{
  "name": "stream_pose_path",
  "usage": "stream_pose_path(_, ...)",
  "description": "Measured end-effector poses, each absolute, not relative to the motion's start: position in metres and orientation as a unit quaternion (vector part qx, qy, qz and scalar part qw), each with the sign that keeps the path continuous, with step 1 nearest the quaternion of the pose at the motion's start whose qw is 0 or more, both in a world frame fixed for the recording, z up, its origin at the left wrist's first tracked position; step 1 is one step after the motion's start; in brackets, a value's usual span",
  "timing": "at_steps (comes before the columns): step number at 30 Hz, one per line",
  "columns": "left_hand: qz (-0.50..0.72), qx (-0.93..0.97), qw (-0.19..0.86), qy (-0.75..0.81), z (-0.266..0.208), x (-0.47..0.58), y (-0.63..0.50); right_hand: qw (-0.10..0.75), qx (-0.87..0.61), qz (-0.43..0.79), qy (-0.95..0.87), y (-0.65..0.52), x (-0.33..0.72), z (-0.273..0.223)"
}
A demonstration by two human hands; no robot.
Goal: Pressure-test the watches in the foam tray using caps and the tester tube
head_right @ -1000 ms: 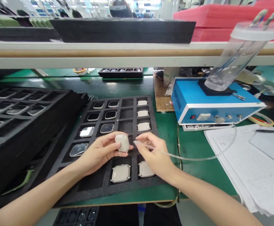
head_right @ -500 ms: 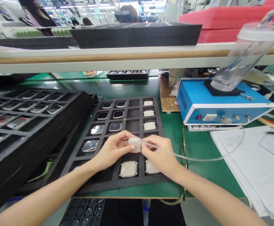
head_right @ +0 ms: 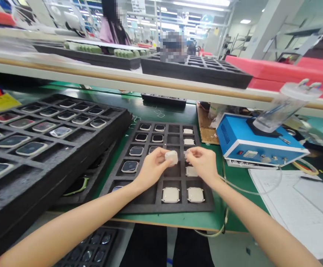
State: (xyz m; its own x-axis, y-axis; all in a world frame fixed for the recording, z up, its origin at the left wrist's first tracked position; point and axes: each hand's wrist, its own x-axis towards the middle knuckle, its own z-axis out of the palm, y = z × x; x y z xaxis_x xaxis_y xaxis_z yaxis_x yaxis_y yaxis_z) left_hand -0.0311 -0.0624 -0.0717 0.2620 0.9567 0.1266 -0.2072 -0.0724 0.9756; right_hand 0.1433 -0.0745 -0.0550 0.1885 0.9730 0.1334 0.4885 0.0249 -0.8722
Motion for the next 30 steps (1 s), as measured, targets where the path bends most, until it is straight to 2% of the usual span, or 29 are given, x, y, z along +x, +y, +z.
stream_pose_path(2,0.536,0.495,0.576,0.369,-0.072,-0.037,-0.053,0.344,-0.661,0.298,-0.596,-0.053,0.140,-0.048)
stream_pose_path(7,0.550,0.432,0.587,0.407,-0.071,-0.049,-0.036,0.226,-0.658,0.306,-0.650,-0.021,0.120,-0.040)
stream_pose_path(10,0.508,0.441,0.614,0.412,-0.069,-0.052,-0.037,0.194,-0.658,0.268,-0.677,-0.022,0.113,-0.035)
stream_pose_path(16,0.410,0.491,0.649,0.410,-0.071,-0.054,-0.040,0.187,-0.623,0.167,-0.741,-0.081,0.114,-0.026)
stream_pose_path(20,0.376,0.557,0.621,0.404,-0.071,-0.054,-0.041,0.057,-0.545,0.166,-0.820,-0.126,0.110,-0.024)
stream_pose_path(22,0.357,0.605,0.595,0.391,-0.066,-0.055,-0.046,0.019,-0.529,0.172,-0.831,-0.134,0.107,-0.022)
stream_pose_path(26,0.306,0.712,0.529,0.347,-0.052,-0.060,-0.060,0.010,-0.534,0.229,-0.814,-0.130,0.109,-0.021)
stream_pose_path(30,0.215,0.797,0.486,0.287,-0.041,-0.063,-0.069,0.067,-0.508,0.245,-0.823,-0.129,0.117,-0.027)
